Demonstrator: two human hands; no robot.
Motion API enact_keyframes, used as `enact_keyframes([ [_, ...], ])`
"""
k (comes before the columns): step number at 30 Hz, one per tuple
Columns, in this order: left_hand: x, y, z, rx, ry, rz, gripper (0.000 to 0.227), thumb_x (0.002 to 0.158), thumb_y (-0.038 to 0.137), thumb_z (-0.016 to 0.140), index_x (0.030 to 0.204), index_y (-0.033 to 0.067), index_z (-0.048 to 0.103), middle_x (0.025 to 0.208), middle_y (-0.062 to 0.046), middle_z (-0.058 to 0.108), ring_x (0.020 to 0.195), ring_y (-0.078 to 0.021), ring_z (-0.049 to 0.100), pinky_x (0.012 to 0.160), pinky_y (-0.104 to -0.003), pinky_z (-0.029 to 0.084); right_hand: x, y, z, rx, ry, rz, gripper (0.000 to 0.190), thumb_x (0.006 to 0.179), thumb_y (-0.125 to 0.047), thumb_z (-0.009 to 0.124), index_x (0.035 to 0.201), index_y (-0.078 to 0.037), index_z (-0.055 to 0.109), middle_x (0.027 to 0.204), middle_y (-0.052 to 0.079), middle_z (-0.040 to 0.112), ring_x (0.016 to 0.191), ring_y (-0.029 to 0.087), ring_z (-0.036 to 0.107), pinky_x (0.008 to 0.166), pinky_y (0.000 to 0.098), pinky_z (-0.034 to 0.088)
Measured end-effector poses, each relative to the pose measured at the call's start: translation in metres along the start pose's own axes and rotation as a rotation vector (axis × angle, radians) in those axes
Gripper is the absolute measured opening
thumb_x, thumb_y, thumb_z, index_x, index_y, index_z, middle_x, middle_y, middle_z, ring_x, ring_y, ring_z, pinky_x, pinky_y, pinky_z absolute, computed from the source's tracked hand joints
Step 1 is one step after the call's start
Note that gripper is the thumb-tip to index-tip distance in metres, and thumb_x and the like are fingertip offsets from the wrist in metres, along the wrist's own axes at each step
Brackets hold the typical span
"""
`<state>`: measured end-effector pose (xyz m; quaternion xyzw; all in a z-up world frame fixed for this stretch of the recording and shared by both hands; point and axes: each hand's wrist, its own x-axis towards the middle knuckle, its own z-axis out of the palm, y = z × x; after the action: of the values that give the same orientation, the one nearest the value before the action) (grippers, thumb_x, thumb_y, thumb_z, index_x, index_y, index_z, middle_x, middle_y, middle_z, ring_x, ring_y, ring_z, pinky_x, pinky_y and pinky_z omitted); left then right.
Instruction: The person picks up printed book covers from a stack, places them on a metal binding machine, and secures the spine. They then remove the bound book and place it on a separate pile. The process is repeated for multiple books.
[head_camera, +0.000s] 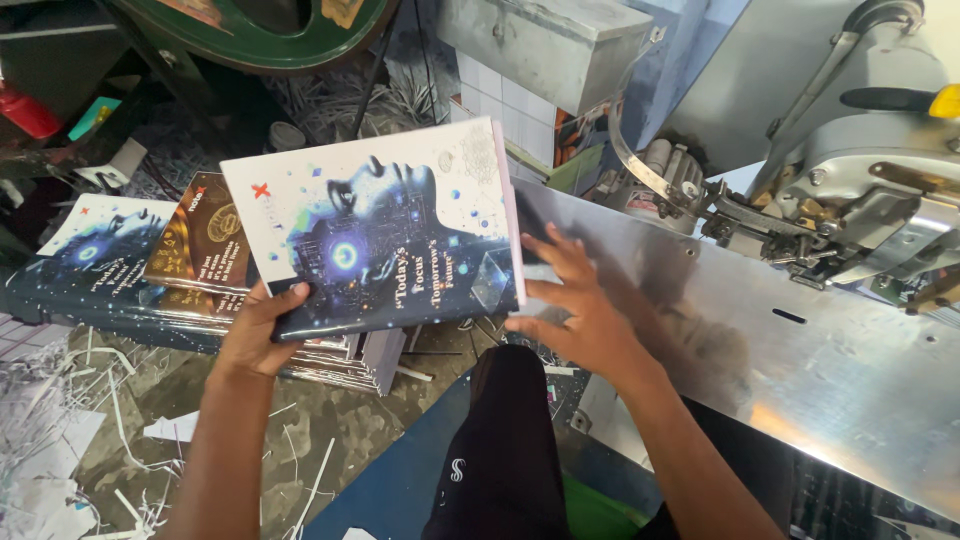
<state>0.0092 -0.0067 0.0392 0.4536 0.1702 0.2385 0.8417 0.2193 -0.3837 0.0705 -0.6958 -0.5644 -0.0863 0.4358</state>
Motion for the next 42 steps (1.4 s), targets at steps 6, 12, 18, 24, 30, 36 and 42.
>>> enact_keyframes([
  [6,0.001,0.034,0.007,0.114,-0.011,-0.136,0.044,0.086,0.0,0.065,0.13,0.0054,0.062,0.112,-0.009,0.072,0.099,-0.0221,0.071,0.088,-0.04,0.059,-0.007,-0.016,0.004,0.212,-0.068,0.123,0.019,0.087,-0.013,0.08,0.105,-0.01,0.082,0.146,0.012,0.064,0.151,0.026,0.05,0.135,0.057,0.008],
  [12,0.009,0.079,0.031,0.363,0.162,-0.342,0.036,0.089,0.01,0.068,0.123,0.0058,0.061,0.109,-0.01,0.07,0.094,-0.0242,0.071,0.089,-0.044,0.06,-0.006,-0.029,0.008,0.58,-0.078,0.048,0.016,0.09,-0.004,0.076,0.106,-0.004,0.08,0.171,0.016,0.029,0.157,0.03,0.032,0.125,0.0471,0.029],
  [18,0.025,0.104,0.061,0.421,0.198,-0.403,0.033,0.089,0.022,0.065,0.117,0.0039,0.059,0.106,-0.012,0.07,0.092,-0.0276,0.072,0.082,-0.058,0.063,-0.001,-0.035,0.006,0.6,-0.017,0.129,0.014,0.09,-0.005,0.077,0.104,-0.002,0.08,0.17,0.015,0.033,0.131,0.019,0.061,0.104,0.0329,0.053],
  [24,0.05,0.106,0.091,0.467,-0.214,-0.21,0.055,0.101,0.046,0.058,0.124,-0.0038,0.061,0.106,-0.023,0.071,0.094,-0.032,0.072,0.089,-0.047,0.06,0.002,-0.019,0.001,0.659,0.153,0.335,0.019,0.085,-0.008,0.079,0.102,0.001,0.078,0.164,0.015,0.042,0.112,0.014,0.065,0.095,0.0287,0.053],
  [30,0.088,0.085,0.116,0.326,-0.515,-0.166,0.072,0.098,0.054,0.057,0.135,-0.0068,0.058,0.121,-0.025,0.069,0.107,-0.0337,0.073,0.103,-0.046,0.058,0.0,0.016,-0.017,0.617,0.25,0.246,0.018,0.092,-0.006,0.076,0.104,0.008,0.077,0.159,0.02,0.05,0.138,0.02,0.054,0.11,0.0305,0.044],
  [36,0.128,0.053,0.136,0.315,-0.464,-0.126,0.035,0.095,0.009,0.064,0.128,0.0014,0.056,0.12,-0.016,0.067,0.103,-0.0315,0.073,0.095,-0.049,0.058,-0.009,0.062,-0.022,0.885,0.339,0.354,0.013,0.093,-0.005,0.073,0.1,0.006,0.075,0.151,0.013,0.056,0.119,0.017,0.063,0.098,0.0314,0.052],
  [42,0.159,0.011,0.161,0.449,-0.271,-0.187,0.024,0.098,0.009,0.063,0.121,0.0053,0.058,0.112,-0.012,0.071,0.093,-0.0266,0.077,0.083,-0.041,0.065,-0.017,0.091,-0.02,0.951,0.515,0.584,0.02,0.094,-0.005,0.073,0.112,0.005,0.074,0.104,0.008,0.075,0.094,0.015,0.07,0.086,0.0297,0.056],
])
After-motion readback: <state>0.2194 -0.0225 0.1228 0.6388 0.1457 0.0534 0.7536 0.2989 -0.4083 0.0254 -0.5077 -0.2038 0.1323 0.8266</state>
